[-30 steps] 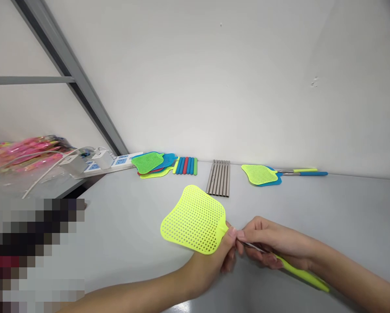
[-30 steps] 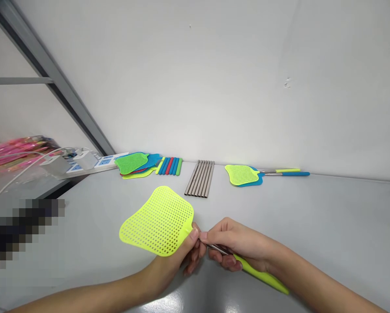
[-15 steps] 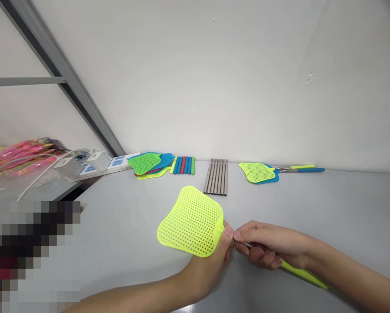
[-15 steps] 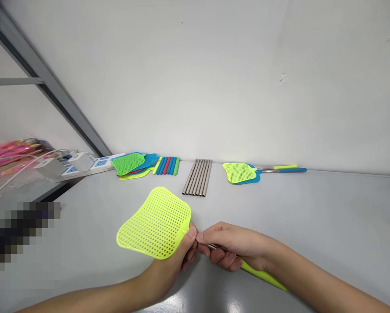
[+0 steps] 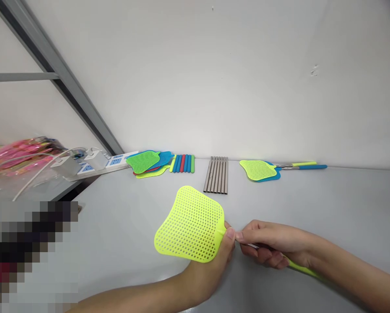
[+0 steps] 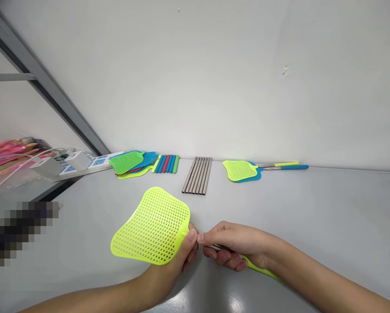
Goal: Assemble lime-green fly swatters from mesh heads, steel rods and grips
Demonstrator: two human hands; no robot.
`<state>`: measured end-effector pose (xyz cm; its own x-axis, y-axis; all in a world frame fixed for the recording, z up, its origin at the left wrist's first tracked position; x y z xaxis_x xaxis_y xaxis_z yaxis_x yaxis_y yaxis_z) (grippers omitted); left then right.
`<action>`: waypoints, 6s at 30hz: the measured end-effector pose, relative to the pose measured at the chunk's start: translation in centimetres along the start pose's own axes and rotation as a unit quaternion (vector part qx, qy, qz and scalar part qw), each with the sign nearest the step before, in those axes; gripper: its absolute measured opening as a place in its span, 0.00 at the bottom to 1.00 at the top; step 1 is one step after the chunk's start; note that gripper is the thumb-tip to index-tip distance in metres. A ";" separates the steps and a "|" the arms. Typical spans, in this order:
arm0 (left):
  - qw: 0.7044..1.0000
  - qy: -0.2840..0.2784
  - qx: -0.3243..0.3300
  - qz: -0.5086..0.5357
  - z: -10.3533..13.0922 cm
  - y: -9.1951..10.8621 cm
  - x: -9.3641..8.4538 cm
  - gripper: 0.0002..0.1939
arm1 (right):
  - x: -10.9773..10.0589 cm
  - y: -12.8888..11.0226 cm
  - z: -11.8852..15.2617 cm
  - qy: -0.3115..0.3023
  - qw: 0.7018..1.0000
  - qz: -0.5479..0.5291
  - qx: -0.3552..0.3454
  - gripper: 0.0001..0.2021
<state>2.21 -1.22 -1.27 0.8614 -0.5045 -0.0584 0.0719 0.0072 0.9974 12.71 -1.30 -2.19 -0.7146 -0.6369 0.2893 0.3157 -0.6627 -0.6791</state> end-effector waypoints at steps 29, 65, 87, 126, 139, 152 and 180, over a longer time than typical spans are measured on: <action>1.000 0.006 -0.018 0.023 0.5 -0.1 0.1 0.19 | 1.3 -1.5 1.9 0.019 0.993 -0.030 -0.114 0.14; 0.989 0.024 0.011 -0.143 1.2 1.4 -0.1 0.20 | 0.5 -0.3 0.5 0.014 0.998 -0.004 -0.068 0.17; 0.998 0.036 -0.023 0.044 0.3 -0.1 0.0 0.20 | 0.2 -1.5 1.1 -0.008 0.996 -0.022 -0.084 0.22; 0.997 -0.062 -0.050 0.014 -0.8 -0.1 0.0 0.19 | 0.6 -1.7 0.8 0.006 0.992 0.024 -0.121 0.11; 0.998 -0.052 -0.035 0.003 -0.7 0.8 -0.2 0.20 | -0.1 -1.8 1.3 0.052 0.994 0.056 -0.074 0.13; 0.996 -0.044 -0.040 -0.059 -0.5 1.2 -0.4 0.21 | -0.4 -1.5 1.1 0.039 0.995 0.072 -0.062 0.15; 0.998 0.005 -0.012 0.067 -0.9 0.4 -0.8 0.22 | -0.9 -1.2 1.3 -0.009 0.996 0.030 -0.084 0.17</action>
<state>1.98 0.00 -0.86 0.8690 -0.4891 0.0748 -0.0326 0.0942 0.9950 13.75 -0.42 -0.79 -0.6856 -0.6816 0.2557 0.2472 -0.5484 -0.7989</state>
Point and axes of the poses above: each hand's wrist, its own z-axis away from the middle knuckle, its own x-axis out of the palm, y = z × x, the point moved 6 cm from there along -z, towards the middle knuckle, and after that the axes turned 3 degrees about x, right-handed, at the moved point
